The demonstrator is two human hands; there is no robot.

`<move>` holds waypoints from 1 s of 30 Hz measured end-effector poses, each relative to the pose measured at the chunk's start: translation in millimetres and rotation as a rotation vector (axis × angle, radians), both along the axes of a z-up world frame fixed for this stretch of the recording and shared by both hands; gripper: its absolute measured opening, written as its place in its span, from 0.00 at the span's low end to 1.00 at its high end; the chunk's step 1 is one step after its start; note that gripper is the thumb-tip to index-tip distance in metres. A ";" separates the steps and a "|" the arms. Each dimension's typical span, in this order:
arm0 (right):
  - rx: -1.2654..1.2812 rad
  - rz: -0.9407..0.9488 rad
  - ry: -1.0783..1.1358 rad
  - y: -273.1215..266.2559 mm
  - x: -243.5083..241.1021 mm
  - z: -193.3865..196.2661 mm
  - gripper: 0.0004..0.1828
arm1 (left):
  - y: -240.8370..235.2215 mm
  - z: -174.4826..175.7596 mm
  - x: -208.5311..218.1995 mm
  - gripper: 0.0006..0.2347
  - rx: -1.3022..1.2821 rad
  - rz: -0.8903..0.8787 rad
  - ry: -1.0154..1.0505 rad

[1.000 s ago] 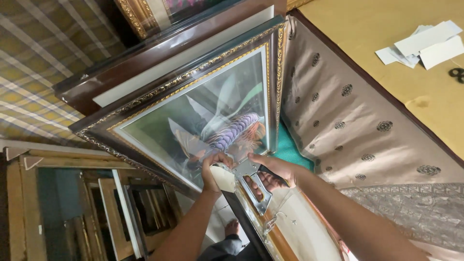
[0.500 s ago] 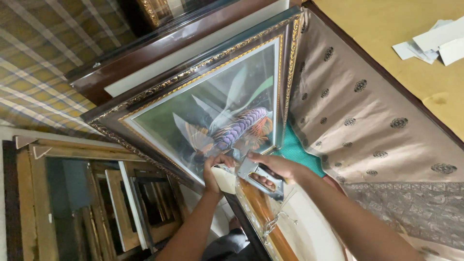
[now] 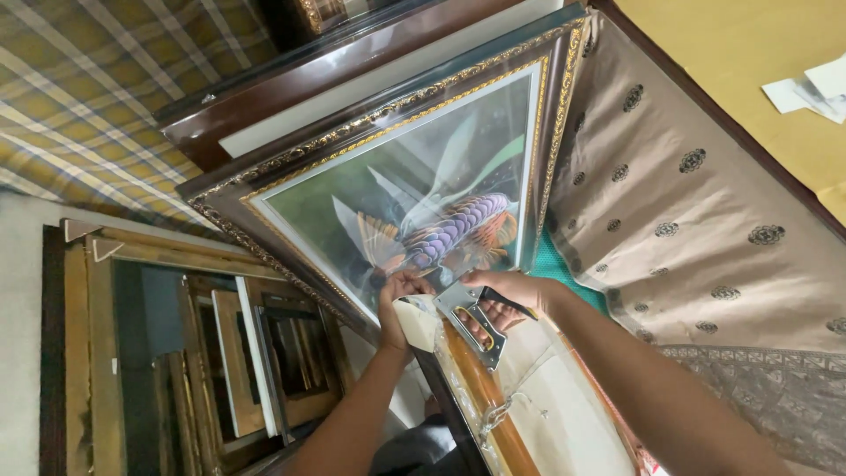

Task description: The person staples white paper strips to the back of a framed artwork using a handheld stapler. They position the frame on a workbench, apply staples along the edges, and move the frame to different positions to continue the process.

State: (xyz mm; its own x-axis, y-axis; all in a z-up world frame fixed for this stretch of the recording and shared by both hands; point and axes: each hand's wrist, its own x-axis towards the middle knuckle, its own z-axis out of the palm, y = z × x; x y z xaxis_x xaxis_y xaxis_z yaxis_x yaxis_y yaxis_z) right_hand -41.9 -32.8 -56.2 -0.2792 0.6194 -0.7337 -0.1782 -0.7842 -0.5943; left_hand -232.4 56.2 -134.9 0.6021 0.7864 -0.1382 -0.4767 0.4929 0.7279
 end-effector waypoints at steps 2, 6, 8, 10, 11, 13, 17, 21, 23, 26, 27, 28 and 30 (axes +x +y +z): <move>0.002 0.024 0.016 3.6 7.8 -32.9 0.35 | 0.4 -4.0 -0.9 0.16 -0.019 0.007 0.012; 0.009 0.067 0.019 9.0 16.1 -60.3 0.36 | -0.9 -1.7 -1.5 0.17 -0.041 0.024 0.038; 0.010 0.077 0.019 10.6 11.9 -46.1 0.35 | 0.5 -5.1 -2.4 0.17 -0.052 0.026 0.029; 0.010 0.086 0.018 8.0 -3.3 -7.1 0.35 | 2.1 -10.0 -3.4 0.17 -0.065 0.027 0.019; 0.000 0.049 -0.028 5.0 -16.1 25.2 0.33 | 3.3 -13.0 -3.5 0.15 -0.056 0.004 0.020; -0.013 0.016 -0.066 1.1 -34.9 58.4 0.31 | 2.0 -14.1 -7.9 0.14 -0.050 -0.016 0.027; 0.072 -0.153 -0.103 2.1 -45.5 54.8 0.29 | 4.7 -15.9 -7.2 0.13 -0.078 -0.021 0.011; 0.074 -0.187 -0.164 -6.6 -48.2 100.8 0.26 | 1.8 1.0 -7.6 0.12 -0.087 -0.035 0.016; 0.039 -0.113 -0.161 -9.9 -18.3 63.5 0.25 | -1.3 5.1 -8.5 0.13 -0.095 -0.031 0.036; 0.063 -0.106 -0.134 -15.0 -9.4 62.8 0.16 | -3.4 15.2 -5.3 0.14 -0.094 -0.019 0.053; 0.117 -0.172 -0.106 -18.7 -13.9 70.6 0.14 | -6.1 18.2 -5.1 0.15 -0.091 -0.009 0.055; 0.117 -0.170 -0.106 -17.8 -11.9 63.1 0.14 | -8.7 23.1 -4.0 0.15 -0.091 -0.008 0.054; 0.144 -0.151 -0.071 -14.5 -9.0 48.0 0.12 | -12.6 33.0 -3.3 0.15 -0.055 0.030 0.116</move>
State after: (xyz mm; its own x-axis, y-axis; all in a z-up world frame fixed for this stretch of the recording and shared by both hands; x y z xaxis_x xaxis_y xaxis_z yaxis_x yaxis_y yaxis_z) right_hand -50.8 -47.3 -8.2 -0.1263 0.7505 -0.6487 -0.2413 -0.6575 -0.7137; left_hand -235.8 43.6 -101.9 0.5558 0.7933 -0.2484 -0.4064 0.5200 0.7513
